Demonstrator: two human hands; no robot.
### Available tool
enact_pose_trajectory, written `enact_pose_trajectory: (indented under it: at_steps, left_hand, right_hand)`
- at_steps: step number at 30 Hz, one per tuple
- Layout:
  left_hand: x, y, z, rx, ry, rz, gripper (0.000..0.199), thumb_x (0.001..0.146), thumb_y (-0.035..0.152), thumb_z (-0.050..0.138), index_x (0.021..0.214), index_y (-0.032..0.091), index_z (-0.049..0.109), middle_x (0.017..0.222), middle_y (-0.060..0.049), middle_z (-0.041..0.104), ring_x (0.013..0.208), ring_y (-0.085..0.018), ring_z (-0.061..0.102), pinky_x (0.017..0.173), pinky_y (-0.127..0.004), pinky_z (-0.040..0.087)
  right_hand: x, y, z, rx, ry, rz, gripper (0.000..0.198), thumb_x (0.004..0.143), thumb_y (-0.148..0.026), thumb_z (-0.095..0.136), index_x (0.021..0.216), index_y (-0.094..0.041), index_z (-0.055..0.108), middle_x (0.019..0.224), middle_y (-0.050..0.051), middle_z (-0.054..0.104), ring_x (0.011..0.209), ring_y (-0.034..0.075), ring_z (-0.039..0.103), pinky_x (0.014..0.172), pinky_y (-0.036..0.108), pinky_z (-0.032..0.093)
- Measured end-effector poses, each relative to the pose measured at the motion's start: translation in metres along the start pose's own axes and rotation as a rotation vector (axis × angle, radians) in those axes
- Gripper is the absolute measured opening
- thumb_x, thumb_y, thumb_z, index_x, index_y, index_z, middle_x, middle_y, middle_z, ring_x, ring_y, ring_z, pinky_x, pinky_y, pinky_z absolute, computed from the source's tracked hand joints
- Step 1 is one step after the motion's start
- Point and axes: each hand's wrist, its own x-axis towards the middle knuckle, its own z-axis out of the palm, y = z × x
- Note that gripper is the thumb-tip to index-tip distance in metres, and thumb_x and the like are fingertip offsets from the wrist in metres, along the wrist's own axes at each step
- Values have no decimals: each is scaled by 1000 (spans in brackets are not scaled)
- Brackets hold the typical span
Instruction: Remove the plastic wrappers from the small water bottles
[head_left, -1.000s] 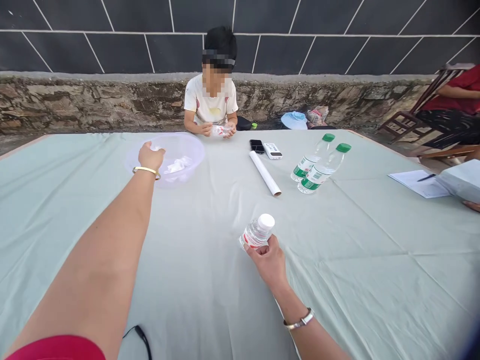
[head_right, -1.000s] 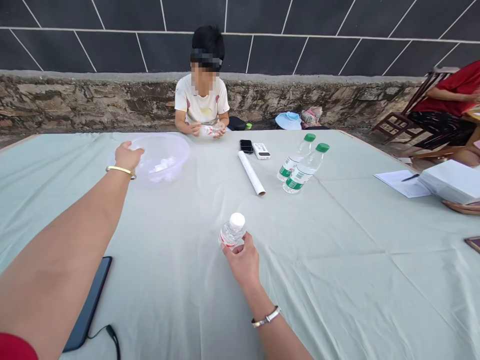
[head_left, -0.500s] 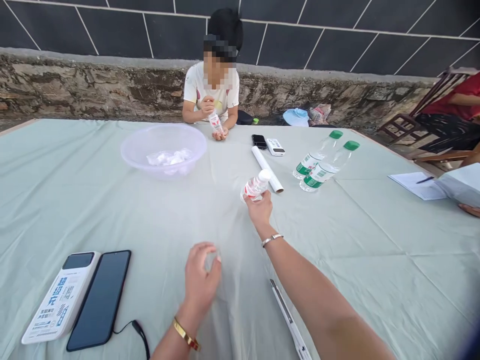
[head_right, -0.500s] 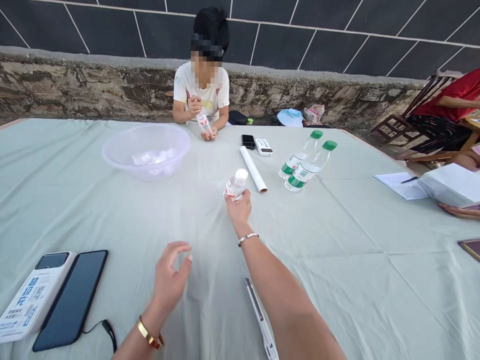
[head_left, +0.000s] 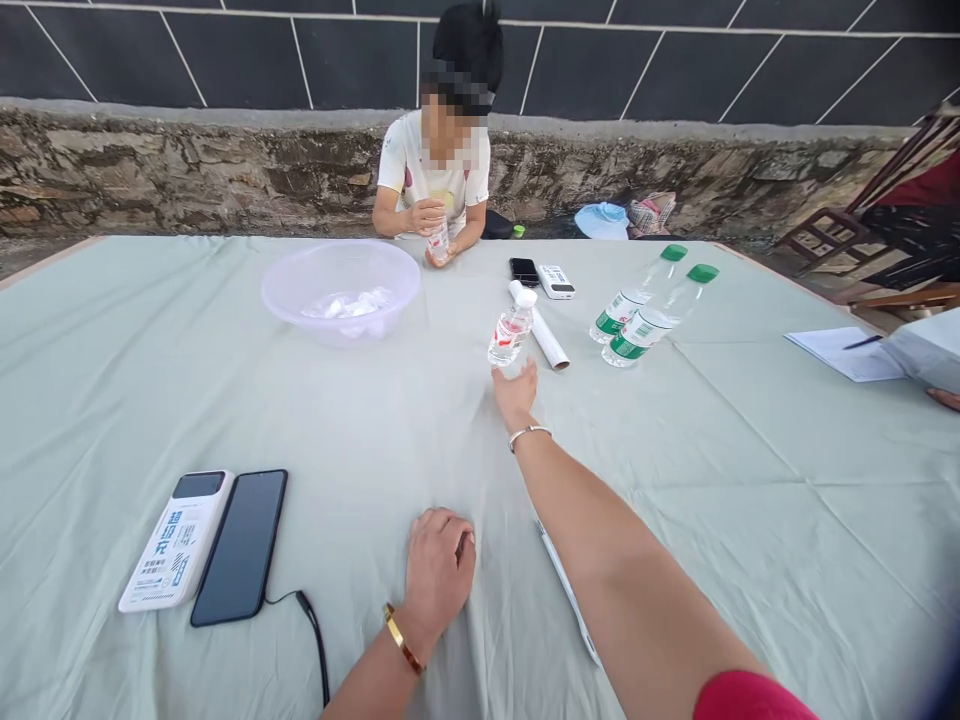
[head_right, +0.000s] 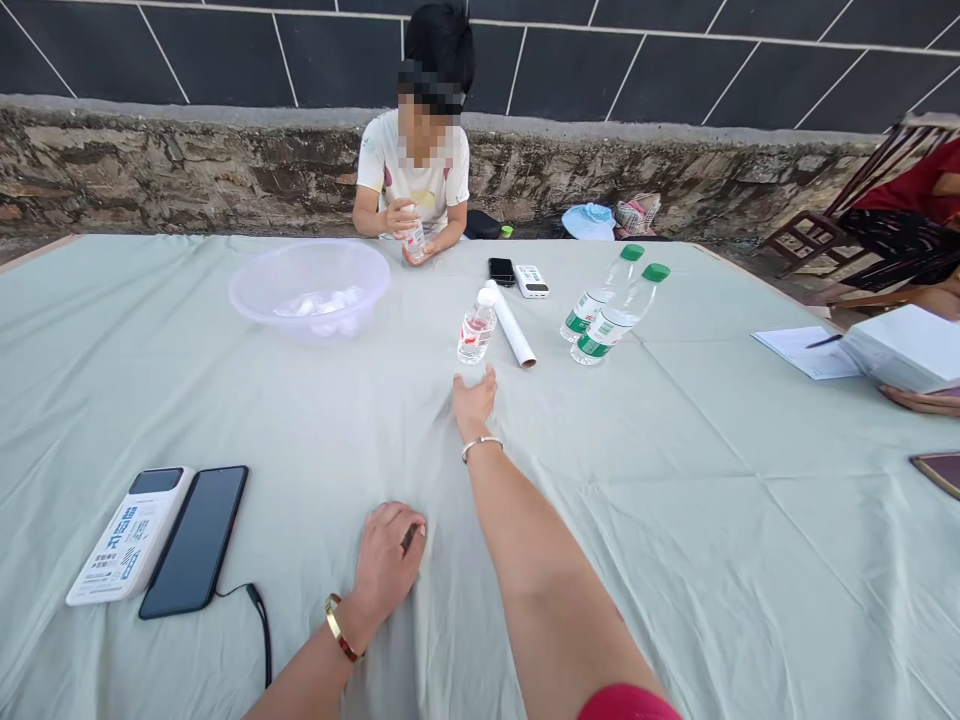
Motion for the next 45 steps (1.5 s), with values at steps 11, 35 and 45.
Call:
enact_pose_trajectory:
  at_steps: [11,35,45]
  left_hand:
    - [5,-9,-1,269,3,26,18,84,14,46,72,19,59,75,-5,61,76,-20,54,71,-32,38]
    - [8,-8,-4,338,31,-83,24,85,13,42,71,18,61,76,-6,61,71,-18,54,66,-29,38]
    - [12,-6,-4,305,34,-111,24,84,10,41,74,18,61,79,-8,61,79,-20,56,72,-32,39]
  right_hand:
    - [-203,53,-54,29,-246,-239,35,75,-21,41,106,-16,56,89,4,60,62,13,54,70,30,48]
    - [-210,36,-57,-238,-289,-225,35,81,-15,36,105,-20,60,98,6,64,85,19,59,75,30,43]
    - [-178,24,-33,-216,-197,-198,32,81,-23,40,108,-18,55,105,8,58,92,21,56,78,32,41]
